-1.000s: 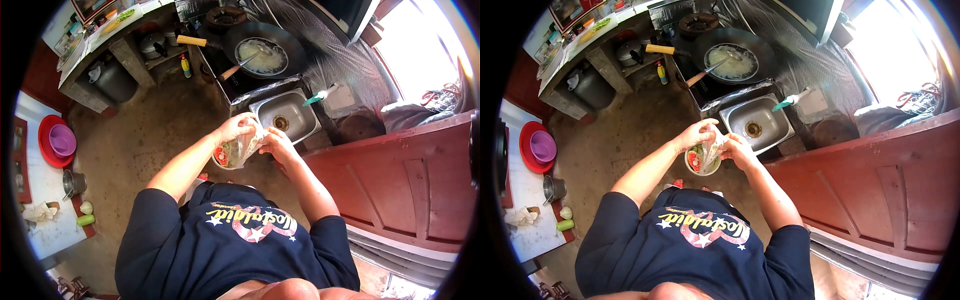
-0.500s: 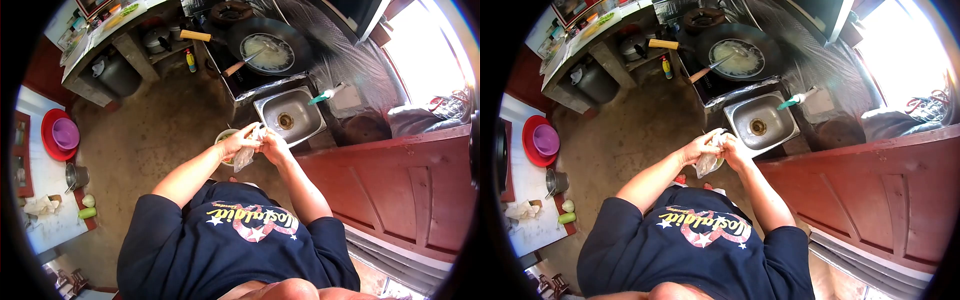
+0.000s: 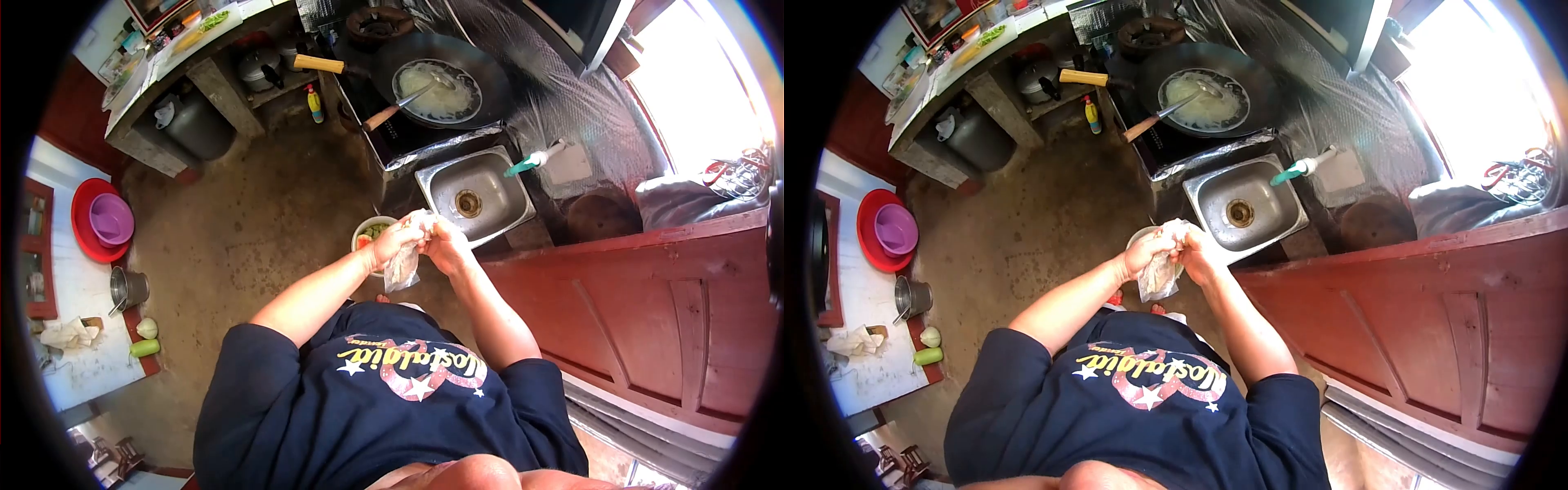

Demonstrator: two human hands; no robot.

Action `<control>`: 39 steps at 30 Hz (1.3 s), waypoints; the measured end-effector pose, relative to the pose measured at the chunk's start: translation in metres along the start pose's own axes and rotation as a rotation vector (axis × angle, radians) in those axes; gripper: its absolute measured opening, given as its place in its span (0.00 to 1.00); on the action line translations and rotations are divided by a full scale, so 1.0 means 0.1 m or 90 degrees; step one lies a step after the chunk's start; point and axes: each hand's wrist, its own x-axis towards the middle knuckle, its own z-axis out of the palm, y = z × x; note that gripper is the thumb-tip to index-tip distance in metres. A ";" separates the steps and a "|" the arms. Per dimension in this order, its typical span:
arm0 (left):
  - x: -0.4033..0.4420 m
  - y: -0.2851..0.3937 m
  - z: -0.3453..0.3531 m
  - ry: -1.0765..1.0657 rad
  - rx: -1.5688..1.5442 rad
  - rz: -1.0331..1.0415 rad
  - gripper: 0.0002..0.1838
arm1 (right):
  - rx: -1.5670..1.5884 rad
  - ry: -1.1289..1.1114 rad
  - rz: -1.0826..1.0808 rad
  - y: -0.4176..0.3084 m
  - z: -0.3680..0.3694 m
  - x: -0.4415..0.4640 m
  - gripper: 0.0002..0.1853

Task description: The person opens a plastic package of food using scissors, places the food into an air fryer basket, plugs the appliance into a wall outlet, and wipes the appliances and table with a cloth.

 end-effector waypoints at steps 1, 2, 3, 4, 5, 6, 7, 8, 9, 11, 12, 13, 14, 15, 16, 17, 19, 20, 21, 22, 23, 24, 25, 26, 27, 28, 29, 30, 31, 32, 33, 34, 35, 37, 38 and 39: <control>0.02 0.02 0.04 0.001 -0.009 -0.003 0.32 | -0.036 -0.009 0.012 0.00 -0.01 0.02 0.11; 0.02 0.04 0.07 0.002 -0.007 -0.005 0.32 | -0.034 -0.010 0.012 0.01 -0.03 0.03 0.11; 0.02 0.07 0.09 0.053 0.067 0.005 0.29 | -0.016 0.020 0.014 0.03 -0.07 0.05 0.10; 0.00 0.13 0.16 0.105 0.140 0.016 0.27 | 0.001 0.050 0.018 0.05 -0.11 0.06 0.08; -0.01 0.17 0.13 0.078 0.178 -0.016 0.31 | -0.022 0.015 0.015 0.06 -0.16 0.08 0.09; 0.01 0.14 0.10 0.081 0.177 -0.018 0.31 | -0.020 0.016 0.018 0.08 -0.20 0.10 0.09; 0.03 0.11 0.06 0.115 0.223 0.029 0.34 | -0.025 0.038 0.015 0.07 -0.14 0.10 0.09; 0.04 0.10 0.02 0.149 0.270 0.075 0.36 | -0.029 0.060 0.012 0.06 -0.08 0.10 0.10; 0.03 0.09 -0.03 0.156 0.272 0.079 0.41 | -0.004 0.093 0.022 0.06 -0.01 0.07 0.08; 0.00 0.12 -0.02 0.188 0.336 0.088 0.43 | -0.011 0.092 0.013 0.05 0.04 0.02 0.07; -0.02 0.12 -0.01 0.219 0.396 0.098 0.44 | -0.022 0.092 0.004 0.05 0.04 0.01 0.07; -0.03 0.09 -0.05 0.223 0.457 0.127 0.47 | -0.072 0.094 0.012 0.08 0.01 0.03 0.10; -0.03 0.06 -0.09 0.223 0.457 0.125 0.47 | -0.071 0.094 0.013 0.10 -0.02 0.03 0.10; -0.03 0.03 -0.11 0.218 0.471 0.113 0.47 | -0.100 0.085 0.006 0.12 -0.04 0.04 0.09; -0.04 0.05 -0.09 0.212 0.487 0.101 0.47 | -0.129 0.077 -0.001 0.14 -0.05 0.05 0.08; -0.05 0.06 -0.06 0.212 0.488 0.098 0.47 | -0.126 0.078 -0.001 0.17 -0.10 0.07 0.08; -0.09 0.09 -0.02 0.222 0.422 0.070 0.48 | -0.087 0.058 -0.007 0.23 -0.16 0.09 0.06; -0.09 0.07 -0.04 0.220 0.421 0.063 0.48 | -0.105 0.076 -0.012 0.22 -0.16 0.08 0.06; -0.07 0.05 -0.08 0.224 0.460 0.097 0.48 | -0.135 0.073 -0.024 0.20 -0.16 0.09 0.06; -0.07 0.04 -0.11 0.228 0.498 0.129 0.48 | -0.163 0.071 -0.036 0.19 -0.16 0.09 0.06; -0.06 0.03 -0.13 0.227 0.494 0.135 0.46 | -0.149 0.081 -0.047 0.20 -0.15 0.09 0.07; -0.06 0.02 -0.14 0.223 0.496 0.127 0.46 | -0.142 0.086 -0.049 0.19 -0.15 0.09 0.07; -0.06 0.03 -0.13 0.240 0.530 0.141 0.47 | -0.249 0.107 -0.085 0.18 -0.15 0.09 0.07; -0.07 0.04 -0.13 0.256 0.563 0.154 0.47 | -0.357 0.128 -0.121 0.17 -0.15 0.09 0.06; -0.06 0.02 -0.15 0.273 0.622 0.190 0.46 | -0.351 0.135 -0.123 0.19 -0.17 0.09 0.06; -0.07 0.04 -0.10 0.263 0.627 0.185 0.46 | -0.451 0.136 -0.159 0.20 -0.20 0.09 0.06; -0.09 0.07 -0.05 0.274 0.699 0.200 0.47 | -0.553 0.138 -0.194 0.21 -0.23 0.09 0.06; -0.10 0.10 0.01 0.285 0.771 0.217 0.47 | -0.549 0.146 -0.199 0.22 -0.25 0.08 0.06; -0.12 0.11 0.05 0.275 0.793 0.211 0.46 | -0.567 0.129 -0.167 0.20 -0.23 0.07 0.07; -0.12 0.13 0.06 0.269 0.798 0.212 0.46 | -0.585 0.110 -0.135 0.18 -0.20 0.06 0.08; -0.14 0.16 0.06 0.231 0.758 0.148 0.45 | -0.541 0.106 -0.081 0.16 -0.18 0.03 0.09; -0.16 0.21 0.05 0.198 0.718 0.087 0.45 | -0.584 0.101 -0.112 0.16 -0.14 0.01 0.10; -0.14 0.20 -0.01 0.164 0.702 0.073 0.46 | -0.680 0.098 -0.167 0.13 -0.13 0.00 0.10; -0.15 0.24 -0.05 0.130 0.650 0.028 0.46 | -0.775 0.094 -0.220 0.05 -0.08 -0.05 0.10; -0.15 0.26 -0.05 0.094 0.597 -0.016 0.47 | -0.766 0.064 -0.177 -0.01 -0.03 -0.08 0.11; -0.16 0.29 -0.04 0.081 0.617 -0.032 0.47 | -0.756 0.034 -0.136 -0.06 0.00 -0.10 0.12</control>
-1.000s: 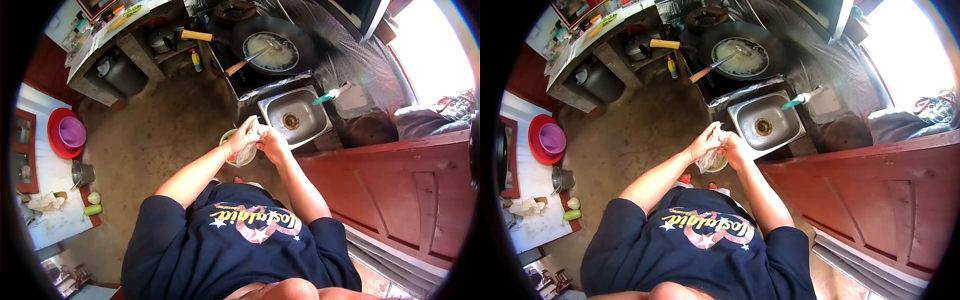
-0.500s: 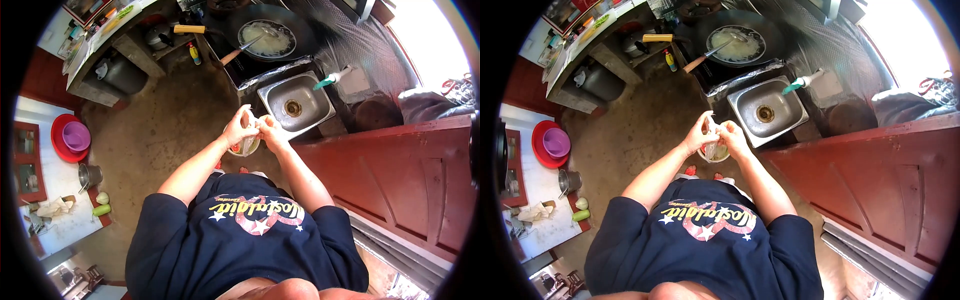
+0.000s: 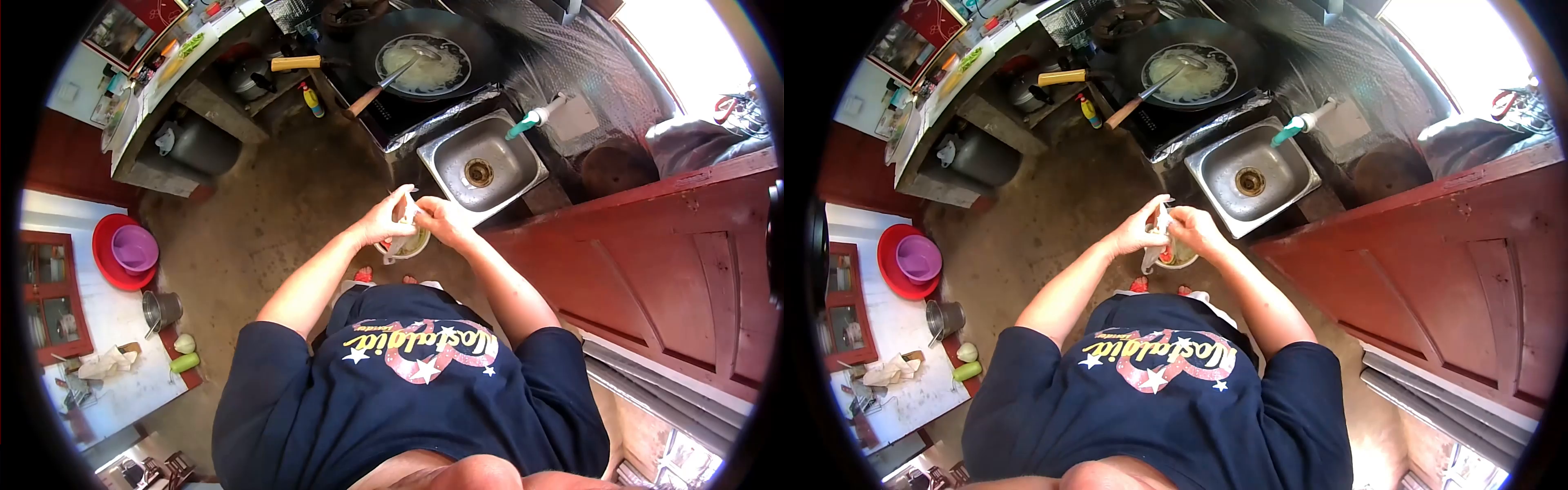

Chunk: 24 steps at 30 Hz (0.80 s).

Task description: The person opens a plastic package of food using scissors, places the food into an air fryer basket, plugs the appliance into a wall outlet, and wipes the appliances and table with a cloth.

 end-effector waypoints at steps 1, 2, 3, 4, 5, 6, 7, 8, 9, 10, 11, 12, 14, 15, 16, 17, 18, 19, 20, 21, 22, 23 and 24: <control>0.01 0.02 -0.01 0.001 0.000 0.001 0.47 | 0.002 -0.046 0.025 -0.04 -0.01 0.00 0.12; 0.00 0.02 -0.03 -0.009 0.030 0.002 0.47 | -0.002 -0.051 0.023 -0.06 0.00 -0.01 0.12; -0.01 0.02 -0.03 -0.019 0.060 0.003 0.47 | -0.005 -0.057 0.021 -0.06 0.01 -0.01 0.12; -0.01 0.00 -0.03 -0.018 0.059 0.001 0.47 | -0.004 -0.058 0.021 -0.01 0.04 -0.01 0.12; -0.01 -0.03 -0.01 -0.004 0.111 0.030 0.46 | 0.029 -0.078 0.021 0.08 0.07 0.00 0.12; -0.01 -0.05 0.01 0.011 0.162 0.058 0.46 | 0.062 -0.098 0.022 0.15 0.09 0.01 0.12; -0.02 -0.02 0.04 0.012 0.160 0.058 0.46 | 0.061 -0.099 0.022 0.16 0.09 0.00 0.12; -0.06 0.02 0.09 0.003 0.087 0.030 0.46 | 0.092 -0.110 0.030 0.16 0.10 -0.02 0.11; -0.07 0.05 0.12 -0.006 0.013 0.002 0.45 | 0.122 -0.122 0.038 0.17 0.11 -0.03 0.11; -0.05 0.06 0.13 0.020 0.022 0.011 0.41 | 0.107 -0.095 0.036 0.08 0.09 -0.06 0.11; -0.04 0.07 0.14 0.020 0.020 0.012 0.41 | 0.105 -0.096 0.038 0.06 0.09 -0.06 0.11; -0.04 0.10 0.15 0.031 0.005 -0.005 0.38 | 0.037 -0.051 0.044 0.04 0.08 -0.06 0.11; -0.01 0.10 0.19 0.090 0.031 0.028 0.32 | -0.015 0.059 0.032 -0.02 0.10 -0.05 0.12; 0.02 0.08 0.22 0.093 0.030 0.030 0.32 | -0.018 0.058 0.030 0.00 0.11 -0.03 0.12; 0.04 0.08 0.23 0.115 0.055 0.021 0.32 | -0.065 0.110 0.037 0.03 0.13 -0.01 0.12; 0.05 0.08 0.24 0.137 0.080 0.013 0.31 | -0.113 0.163 0.044 0.05 0.15 0.02 0.12; 0.05 0.09 0.25 0.153 0.067 0.009 0.30 | -0.136 0.183 0.039 0.08 0.17 0.03 0.12; 0.06 0.05 0.27 0.152 0.068 0.012 0.30 | -0.137 0.186 0.038 0.11 0.19 0.05 0.12; 0.08 -0.01 0.29 0.162 0.055 0.013 0.29 | -0.175 0.205 0.041 0.14 0.22 0.07 0.13; 0.09 -0.05 0.31 0.172 0.043 0.013 0.27 | -0.212 0.225 0.046 0.17 0.24 0.08 0.13; 0.08 -0.03 0.33 0.178 0.005 0.010 0.23 | -0.194 0.223 0.054 0.16 0.23 0.09 0.13; 0.08 -0.03 0.33 0.176 0.005 0.009 0.23 | -0.194 0.224 0.056 0.18 0.23 0.10 0.13; 0.08 -0.04 0.34 0.167 -0.013 0.015 0.22 | -0.201 0.231 0.066 0.21 0.26 0.12 0.13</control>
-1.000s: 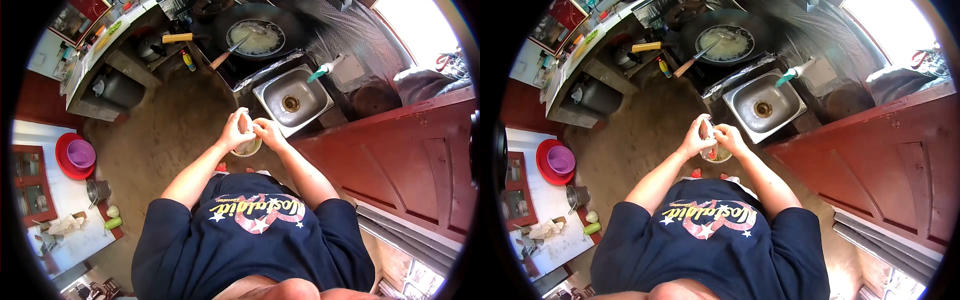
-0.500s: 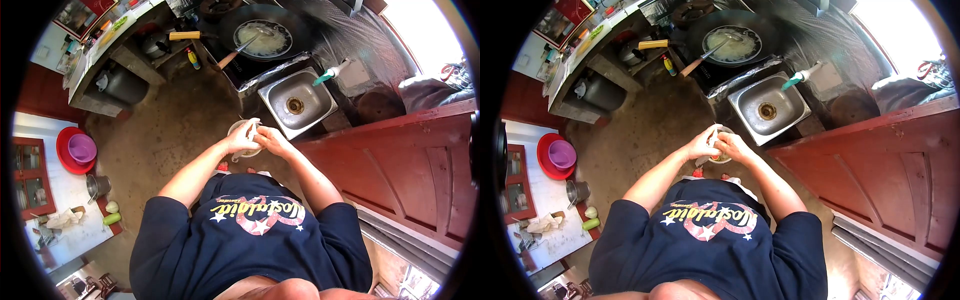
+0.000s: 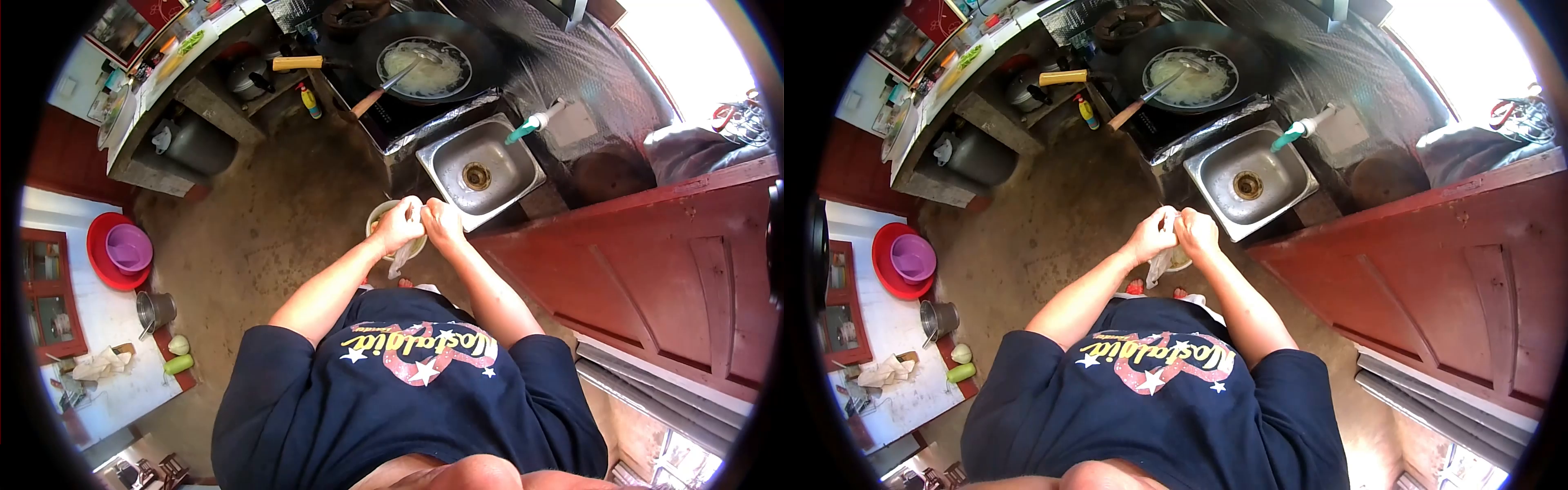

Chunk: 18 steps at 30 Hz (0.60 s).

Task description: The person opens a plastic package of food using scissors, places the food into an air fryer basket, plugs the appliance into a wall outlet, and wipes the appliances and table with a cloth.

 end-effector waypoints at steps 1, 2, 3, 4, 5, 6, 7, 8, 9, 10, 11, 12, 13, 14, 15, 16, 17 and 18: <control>-0.01 0.01 -0.01 -0.009 -0.018 0.005 0.21 | -0.008 0.007 0.010 0.00 0.01 0.01 0.13; 0.00 0.04 -0.01 -0.010 -0.016 0.006 0.21 | -0.007 0.009 0.009 -0.01 0.01 0.03 0.13; 0.00 0.06 -0.02 -0.016 -0.048 0.006 0.20 | -0.006 0.006 0.000 0.00 0.00 0.04 0.14; -0.01 0.08 0.00 -0.022 -0.081 0.004 0.20 | -0.005 0.001 -0.007 0.00 -0.01 0.03 0.14; -0.01 0.03 0.01 -0.023 -0.081 0.003 0.20 | -0.006 0.000 -0.005 0.00 -0.02 0.01 0.14; 0.01 -0.06 0.01 -0.040 -0.077 -0.004 0.20 | -0.009 -0.020 -0.004 0.00 -0.03 0.02 0.13; 0.02 -0.07 0.00 -0.056 -0.072 -0.010 0.20 | -0.013 -0.041 -0.004 -0.01 -0.04 0.02 0.12; 0.03 -0.08 -0.02 -0.055 -0.072 -0.010 0.20 | -0.013 -0.042 -0.005 -0.02 -0.05 0.01 0.12; 0.03 -0.09 -0.05 -0.058 -0.084 0.004 0.21 | 0.038 -0.043 -0.004 -0.04 -0.06 0.00 0.10; 0.04 -0.08 -0.07 -0.061 -0.097 0.019 0.21 | 0.090 -0.046 -0.004 -0.06 -0.06 -0.01 0.09; 0.04 -0.09 -0.10 -0.058 -0.098 0.017 0.21 | 0.089 -0.049 -0.004 -0.06 -0.07 -0.01 0.09; 0.05 -0.12 -0.14 -0.091 -0.136 -0.054 0.23 | 0.101 -0.061 -0.033 -0.06 -0.07 0.00 0.07; 0.06 -0.14 -0.17 -0.124 -0.173 -0.123 0.25 | 0.112 -0.070 -0.063 -0.06 -0.07 0.02 0.06; 0.07 -0.18 -0.14 -0.067 -0.154 -0.047 0.24 | 0.112 -0.072 -0.067 -0.07 -0.07 0.05 0.06; 0.09 -0.22 -0.12 -0.064 -0.154 -0.047 0.24 | 0.120 -0.074 -0.026 -0.07 -0.05 0.07 0.06; 0.09 -0.17 -0.11 -0.026 -0.102 -0.037 0.25 | 0.128 -0.078 0.017 -0.07 -0.04 0.07 0.07; 0.08 -0.15 -0.10 0.011 -0.050 -0.027 0.25 | 0.128 -0.080 0.017 -0.07 -0.03 0.06 0.07; 0.15 -0.37 -0.08 0.009 -0.043 -0.006 0.21 | 0.073 -0.046 -0.016 -0.08 -0.02 0.06 0.07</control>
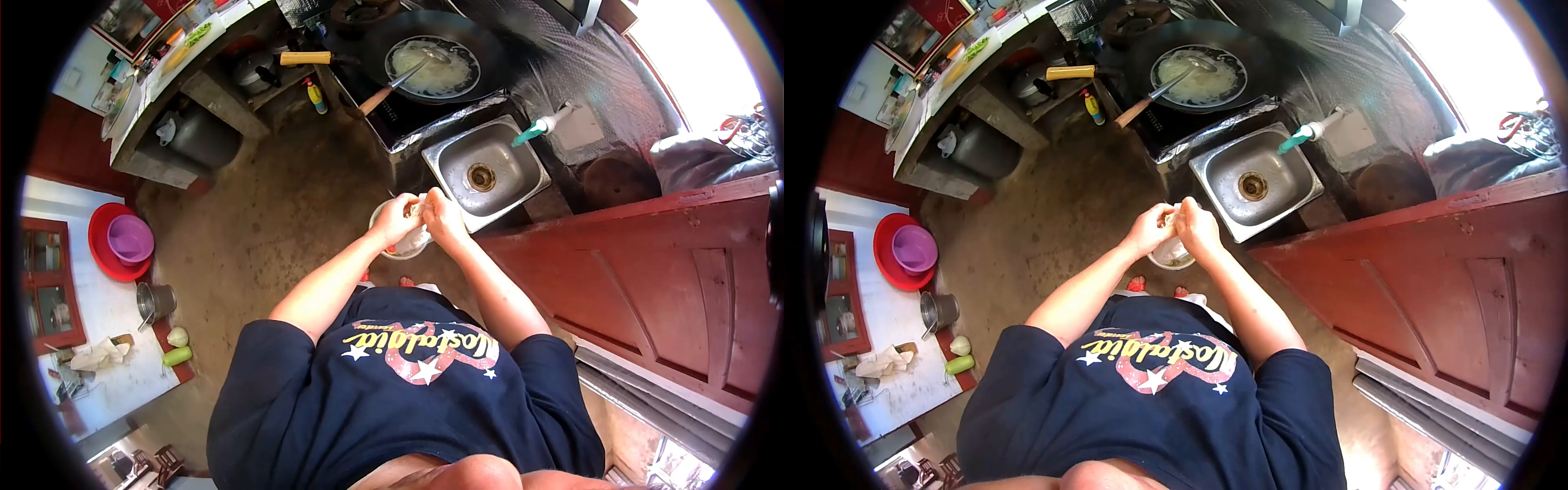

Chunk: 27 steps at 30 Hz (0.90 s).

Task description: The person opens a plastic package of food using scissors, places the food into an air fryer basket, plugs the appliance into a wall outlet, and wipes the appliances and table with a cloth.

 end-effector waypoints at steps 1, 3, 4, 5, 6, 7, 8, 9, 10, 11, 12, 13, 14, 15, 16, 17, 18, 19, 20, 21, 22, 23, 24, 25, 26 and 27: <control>-0.02 0.07 0.01 0.002 -0.002 0.000 0.21 | -0.058 0.032 -0.035 0.00 0.00 0.01 0.06; -0.04 0.23 0.02 0.031 0.131 -0.014 0.15 | -0.104 0.059 -0.057 0.06 0.06 0.03 0.07; -0.02 0.20 0.06 0.064 0.143 0.032 0.12 | -0.116 0.078 -0.050 0.07 0.07 0.03 0.06; 0.00 0.19 0.07 0.067 0.140 0.031 0.12 | -0.128 0.096 -0.044 0.08 0.08 0.02 0.06; 0.03 0.17 0.07 0.065 0.162 0.021 0.12 | -0.113 0.098 -0.028 0.09 0.09 0.02 0.06; 0.05 0.17 0.07 0.061 0.183 0.012 0.11 | -0.115 0.096 -0.028 0.09 0.09 0.00 0.06; 0.04 0.17 0.08 0.063 0.179 0.028 0.10 | -0.076 0.097 -0.018 0.09 0.08 -0.01 0.06; 0.06 0.18 0.08 0.064 0.179 0.030 0.10 | -0.036 0.099 -0.008 0.08 0.08 -0.01 0.06; 0.05 0.19 0.08 0.050 0.157 0.022 0.10 | -0.018 0.105 -0.027 0.11 0.09 -0.02 0.05; 0.04 0.20 0.08 0.036 0.135 0.014 0.10 | -0.018 0.103 -0.027 0.14 0.09 -0.04 0.05; 0.05 0.18 0.05 0.038 0.134 0.013 0.10 | 0.057 0.086 -0.023 0.18 0.08 -0.05 0.04; 0.05 0.17 0.02 -0.002 0.096 0.014 0.10 | 0.131 0.067 -0.019 0.18 0.06 -0.07 0.03; 0.05 0.16 0.01 -0.041 0.058 0.016 0.10 | 0.194 0.045 0.013 0.18 0.05 -0.09 0.02; 0.03 0.15 0.02 -0.040 0.056 0.014 0.10 | 0.193 0.043 0.014 0.18 0.05 -0.11 0.02; 0.00 0.23 0.03 -0.029 0.048 0.026 0.11 | 0.233 0.041 0.017 0.17 0.04 -0.12 0.02; -0.02 0.27 0.03 -0.018 0.040 0.037 0.11 | 0.273 0.039 0.020 0.16 0.04 -0.13 0.02; -0.03 0.26 0.02 -0.016 0.040 0.035 0.11 | 0.274 0.036 0.020 0.14 0.04 -0.15 0.02; -0.02 0.24 0.02 -0.018 0.037 0.040 0.12 | 0.307 0.039 0.010 0.10 0.02 -0.16 0.02; -0.02 0.23 0.01 -0.019 0.034 0.045 0.12 | 0.339 0.043 0.000 0.07 0.00 -0.16 0.03; -0.01 0.22 0.00 -0.016 0.032 0.044 0.12 | 0.338 0.039 0.000 0.08 0.00 -0.16 0.03; 0.00 0.21 -0.01 -0.037 0.033 0.018 0.13 | 0.384 0.029 0.062 0.10 0.01 -0.15 0.04; 0.01 0.21 -0.03 -0.057 0.034 -0.009 0.13 | 0.428 0.018 0.125 0.13 0.01 -0.14 0.05; -0.02 0.21 -0.03 -0.052 0.032 -0.008 0.13 | 0.533 0.021 0.163 0.17 -0.01 -0.09 0.04; -0.07 0.23 -0.04 -0.032 -0.052 -0.027 0.14 | 0.619 0.037 0.167 0.18 -0.07 -0.05 0.04; -0.10 0.25 -0.06 -0.016 -0.133 -0.049 0.14 | 0.584 0.049 0.197 0.15 -0.15 0.00 0.03; -0.13 0.24 -0.08 -0.021 -0.133 -0.052 0.14 | 0.551 0.061 0.229 0.11 -0.22 0.03 0.03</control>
